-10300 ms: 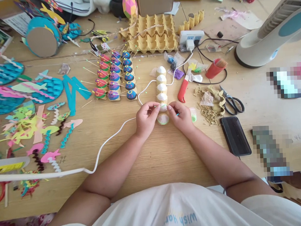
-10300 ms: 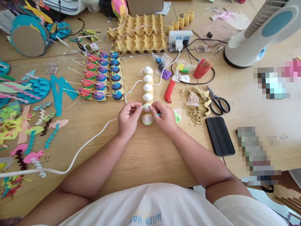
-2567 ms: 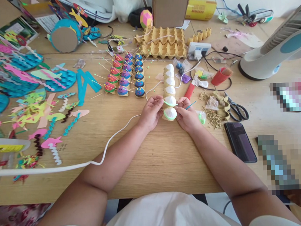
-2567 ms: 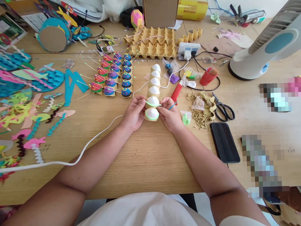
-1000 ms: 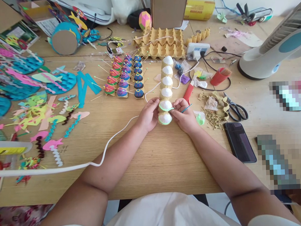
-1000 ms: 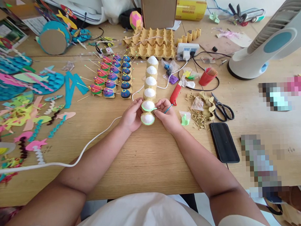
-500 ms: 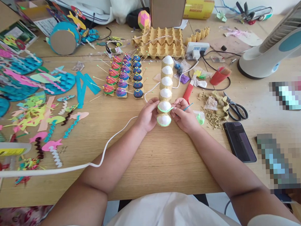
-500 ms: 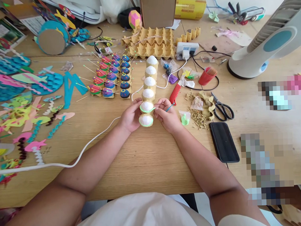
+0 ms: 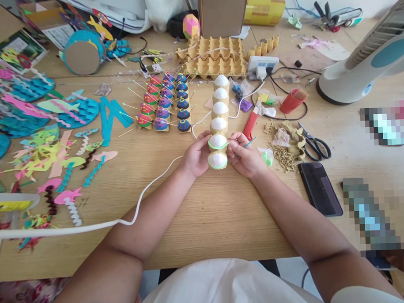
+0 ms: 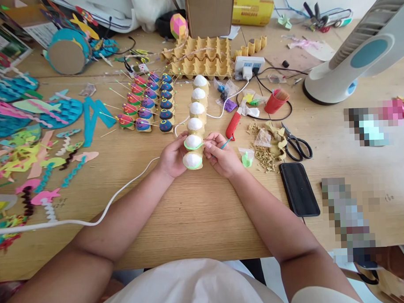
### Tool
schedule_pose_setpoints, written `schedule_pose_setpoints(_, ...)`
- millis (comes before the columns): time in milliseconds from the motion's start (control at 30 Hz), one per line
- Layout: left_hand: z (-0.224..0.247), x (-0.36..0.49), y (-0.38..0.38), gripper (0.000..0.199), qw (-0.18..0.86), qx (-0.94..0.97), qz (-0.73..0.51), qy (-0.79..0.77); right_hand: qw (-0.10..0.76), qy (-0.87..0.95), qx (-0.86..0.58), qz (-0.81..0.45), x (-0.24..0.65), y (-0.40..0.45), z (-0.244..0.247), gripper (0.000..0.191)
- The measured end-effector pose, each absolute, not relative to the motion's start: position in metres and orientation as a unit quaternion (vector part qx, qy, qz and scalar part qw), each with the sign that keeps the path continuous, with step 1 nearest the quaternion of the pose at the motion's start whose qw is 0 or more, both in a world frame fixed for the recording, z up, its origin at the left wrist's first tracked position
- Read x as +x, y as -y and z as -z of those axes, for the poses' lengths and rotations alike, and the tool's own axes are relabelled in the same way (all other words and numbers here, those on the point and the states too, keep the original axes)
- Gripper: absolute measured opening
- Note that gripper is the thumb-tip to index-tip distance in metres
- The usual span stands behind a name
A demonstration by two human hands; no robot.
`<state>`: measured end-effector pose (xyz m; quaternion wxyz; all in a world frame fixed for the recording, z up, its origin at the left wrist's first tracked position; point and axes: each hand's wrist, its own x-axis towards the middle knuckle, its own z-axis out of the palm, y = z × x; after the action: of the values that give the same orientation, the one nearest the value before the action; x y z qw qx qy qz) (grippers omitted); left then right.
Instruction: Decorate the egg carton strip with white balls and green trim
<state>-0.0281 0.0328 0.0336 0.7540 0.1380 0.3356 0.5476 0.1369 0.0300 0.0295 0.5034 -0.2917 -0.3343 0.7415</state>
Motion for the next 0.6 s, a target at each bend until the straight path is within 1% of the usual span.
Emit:
schedule_pose_setpoints(267, -0.0294, -0.0285, -0.0327, 0.007, 0.763, 0.133, -0.547, -0.317, 0.499, 0.357, -0.286, -0.736, 0.1373, -0.0324, -0.0250, 0.051)
schedule_pose_setpoints(600, -0.0316, -0.0280, -0.0310, 0.006, 0.759, 0.143, -0.543, -0.329, 0.501, 0.346, -0.301, -0.734, 0.1368, -0.0336, -0.0227, 0.050)
